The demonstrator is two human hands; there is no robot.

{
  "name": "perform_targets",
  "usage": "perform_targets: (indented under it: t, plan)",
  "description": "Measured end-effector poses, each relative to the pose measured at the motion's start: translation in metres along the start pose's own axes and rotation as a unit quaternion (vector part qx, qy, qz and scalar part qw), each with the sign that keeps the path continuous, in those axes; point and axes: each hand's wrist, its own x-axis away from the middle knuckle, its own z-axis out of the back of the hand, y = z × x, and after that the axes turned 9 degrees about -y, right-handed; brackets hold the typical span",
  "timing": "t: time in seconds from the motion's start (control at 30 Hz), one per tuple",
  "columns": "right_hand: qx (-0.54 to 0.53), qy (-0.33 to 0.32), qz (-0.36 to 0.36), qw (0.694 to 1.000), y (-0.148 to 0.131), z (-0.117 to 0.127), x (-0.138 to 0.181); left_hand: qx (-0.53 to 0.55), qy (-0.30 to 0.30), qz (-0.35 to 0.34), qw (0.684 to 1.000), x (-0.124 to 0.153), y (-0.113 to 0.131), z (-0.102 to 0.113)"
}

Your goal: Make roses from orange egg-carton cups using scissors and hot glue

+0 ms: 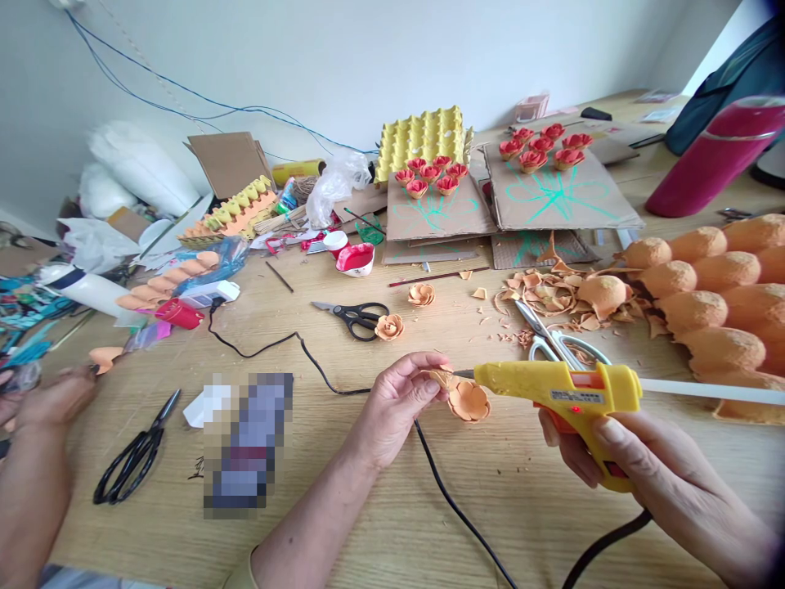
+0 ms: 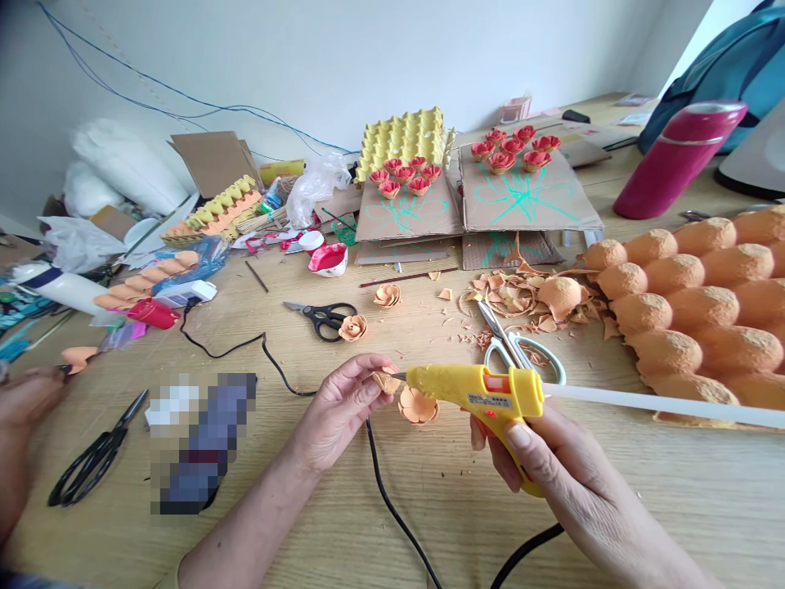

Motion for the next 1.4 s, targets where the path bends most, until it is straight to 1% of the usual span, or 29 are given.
perform_targets:
  t: [0.13,0.3,0.47,0.53,0.67,0.77,1.0,1.2,1.4]
  plan:
    - [0.031,-0.048,0.021,0.998,0.01,0.008,-0.002,0.027,0.004,0.008,1.0,0.0,0.002,-0.002]
    - [0.038,-0.048,0.042,0.997,0.017,0.011,-0.004,0.057,-0.004,0.01,0.998,-0.001,0.001,0.0]
    - [0.045,-0.061,0.032,0.997,0.02,0.012,-0.005,0.07,0.0,0.009,0.998,-0.001,0.0,0.002]
    - [0.044,-0.06,0.03,0.997,0.02,0.012,-0.004,0.06,-0.002,0.006,0.998,-0.001,0.0,0.001]
    - [0.038,-0.048,0.033,0.998,0.022,0.012,-0.003,0.009,-0.003,-0.011,1.0,-0.001,0.0,0.001]
    - [0.04,-0.054,0.034,0.997,0.023,0.012,-0.003,-0.013,0.0,-0.02,1.0,-0.001,-0.001,0.0]
    - [0.053,-0.062,0.035,0.996,0.019,0.011,-0.002,-0.027,0.001,-0.027,0.999,-0.001,-0.002,0.001]
    - [0.056,-0.044,0.049,0.996,0.018,0.009,-0.001,-0.029,-0.004,-0.039,0.999,-0.002,-0.004,0.002]
    - [0.069,-0.056,0.044,0.995,0.02,0.011,-0.003,-0.031,-0.009,-0.045,0.998,-0.002,-0.004,0.003]
